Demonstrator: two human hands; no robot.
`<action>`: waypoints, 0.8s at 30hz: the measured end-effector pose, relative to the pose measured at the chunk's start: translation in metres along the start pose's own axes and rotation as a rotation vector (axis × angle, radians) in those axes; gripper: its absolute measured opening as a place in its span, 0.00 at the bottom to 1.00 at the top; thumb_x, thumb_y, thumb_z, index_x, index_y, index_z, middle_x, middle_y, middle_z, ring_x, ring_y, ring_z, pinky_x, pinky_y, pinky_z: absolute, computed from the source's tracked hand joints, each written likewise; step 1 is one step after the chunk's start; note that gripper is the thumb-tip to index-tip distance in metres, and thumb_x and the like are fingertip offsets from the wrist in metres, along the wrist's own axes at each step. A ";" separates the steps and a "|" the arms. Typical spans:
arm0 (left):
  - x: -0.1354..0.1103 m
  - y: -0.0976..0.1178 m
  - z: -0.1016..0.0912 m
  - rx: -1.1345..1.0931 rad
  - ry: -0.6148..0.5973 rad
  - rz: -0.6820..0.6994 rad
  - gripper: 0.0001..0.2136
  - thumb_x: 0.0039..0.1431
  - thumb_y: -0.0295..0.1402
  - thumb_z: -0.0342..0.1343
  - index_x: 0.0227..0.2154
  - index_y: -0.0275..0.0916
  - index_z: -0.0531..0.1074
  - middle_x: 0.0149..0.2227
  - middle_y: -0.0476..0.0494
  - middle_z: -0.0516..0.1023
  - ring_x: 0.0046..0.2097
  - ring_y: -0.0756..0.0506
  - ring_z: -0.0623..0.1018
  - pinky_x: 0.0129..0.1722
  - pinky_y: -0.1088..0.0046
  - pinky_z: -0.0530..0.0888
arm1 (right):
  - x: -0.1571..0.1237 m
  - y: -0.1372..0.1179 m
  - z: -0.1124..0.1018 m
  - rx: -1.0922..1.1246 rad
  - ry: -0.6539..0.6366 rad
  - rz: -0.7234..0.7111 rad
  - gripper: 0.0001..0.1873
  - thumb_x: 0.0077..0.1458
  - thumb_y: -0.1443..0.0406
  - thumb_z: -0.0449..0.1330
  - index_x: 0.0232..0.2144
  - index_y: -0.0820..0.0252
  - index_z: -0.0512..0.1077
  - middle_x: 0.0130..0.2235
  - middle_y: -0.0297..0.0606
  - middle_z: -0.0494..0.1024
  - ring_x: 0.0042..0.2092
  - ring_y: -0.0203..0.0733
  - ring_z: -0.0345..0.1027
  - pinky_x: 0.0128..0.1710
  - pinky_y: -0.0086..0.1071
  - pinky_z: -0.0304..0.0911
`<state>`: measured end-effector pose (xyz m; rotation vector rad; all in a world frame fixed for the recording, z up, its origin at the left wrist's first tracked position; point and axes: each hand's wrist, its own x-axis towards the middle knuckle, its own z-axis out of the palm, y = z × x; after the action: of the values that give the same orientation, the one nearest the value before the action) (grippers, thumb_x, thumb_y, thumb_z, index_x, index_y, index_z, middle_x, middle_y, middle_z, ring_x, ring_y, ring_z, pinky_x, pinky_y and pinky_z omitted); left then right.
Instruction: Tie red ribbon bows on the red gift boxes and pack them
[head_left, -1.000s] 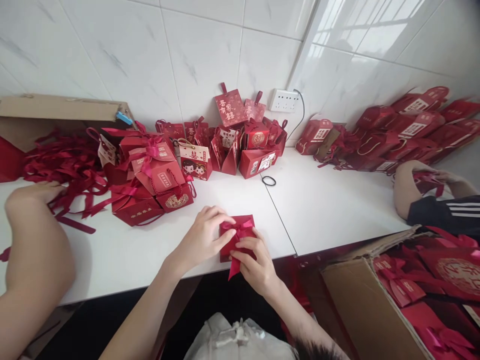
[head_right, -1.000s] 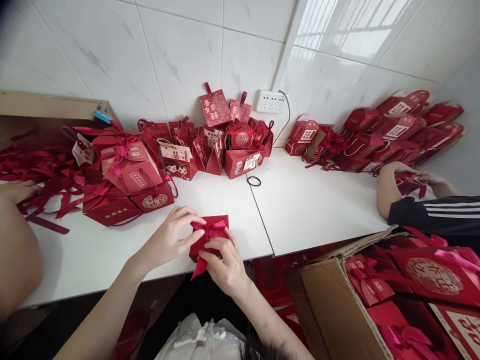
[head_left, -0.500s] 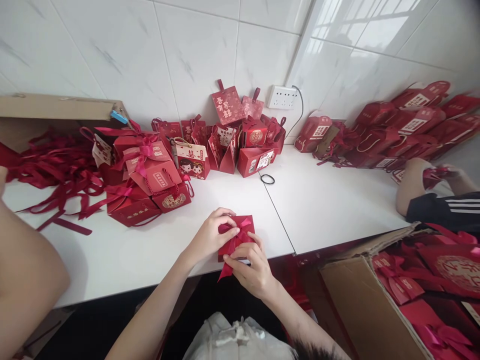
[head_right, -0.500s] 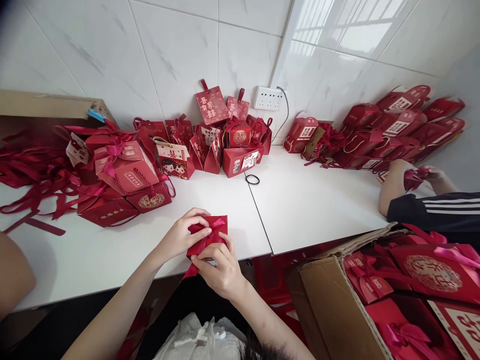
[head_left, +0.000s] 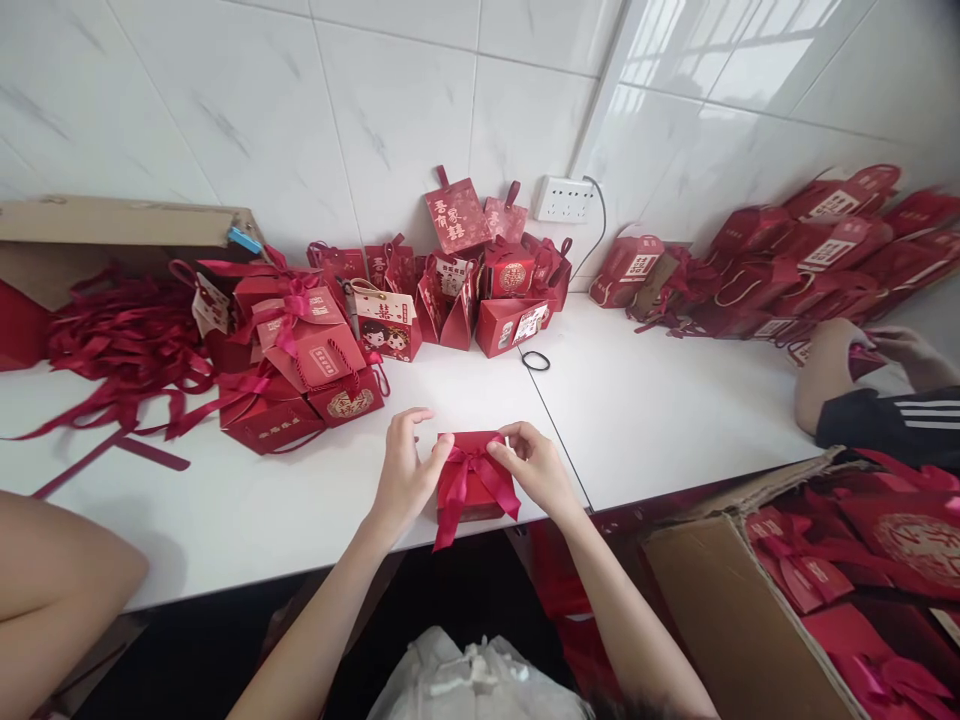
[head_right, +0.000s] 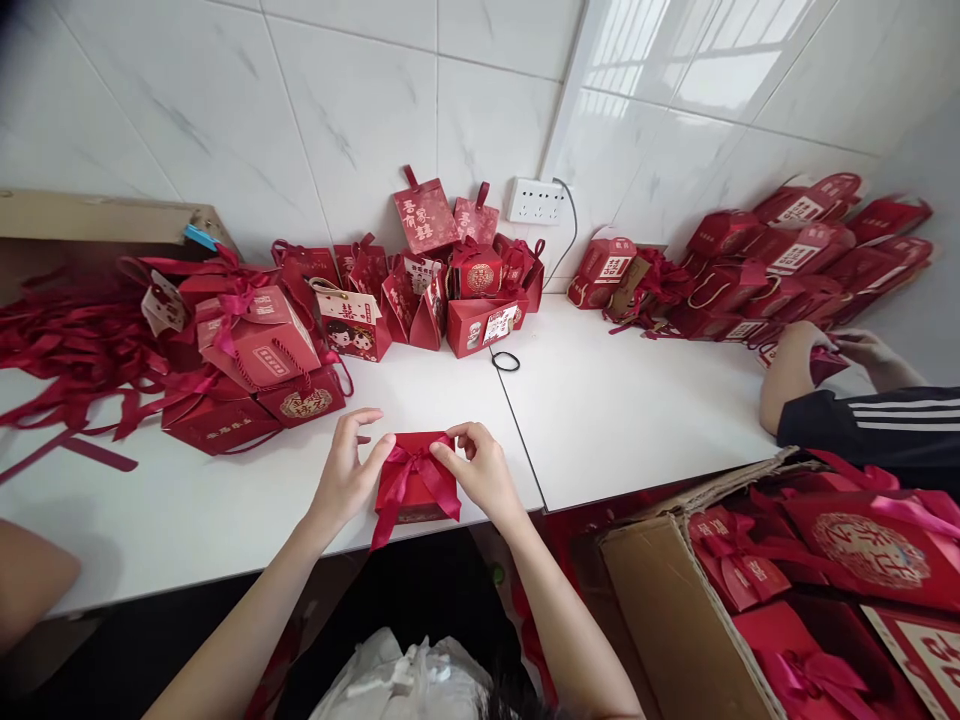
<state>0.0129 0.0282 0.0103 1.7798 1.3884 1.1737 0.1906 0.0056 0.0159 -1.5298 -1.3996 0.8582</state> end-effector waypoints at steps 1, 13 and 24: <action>-0.001 -0.001 0.000 0.033 0.008 -0.015 0.11 0.56 0.40 0.50 0.38 0.40 0.65 0.43 0.43 0.68 0.49 0.43 0.68 0.46 0.64 0.68 | 0.000 0.000 0.001 0.047 -0.027 0.025 0.14 0.46 0.54 0.61 0.27 0.59 0.69 0.24 0.30 0.63 0.25 0.33 0.54 0.26 0.30 0.55; -0.020 0.013 -0.001 -0.117 0.001 -0.240 0.15 0.56 0.44 0.51 0.21 0.40 0.58 0.19 0.56 0.59 0.22 0.53 0.62 0.23 0.78 0.61 | -0.012 -0.002 -0.005 0.324 -0.057 0.180 0.18 0.44 0.52 0.63 0.20 0.60 0.65 0.20 0.29 0.65 0.25 0.33 0.58 0.27 0.28 0.55; -0.025 0.007 0.005 -0.150 0.064 -0.232 0.15 0.57 0.41 0.50 0.21 0.40 0.56 0.20 0.56 0.57 0.23 0.53 0.60 0.23 0.78 0.61 | -0.013 0.006 -0.007 0.372 -0.050 0.243 0.17 0.36 0.55 0.68 0.18 0.60 0.68 0.23 0.34 0.72 0.29 0.37 0.65 0.32 0.31 0.60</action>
<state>0.0186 0.0030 0.0073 1.4475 1.4590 1.1841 0.1977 -0.0079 0.0120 -1.4098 -1.0273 1.2370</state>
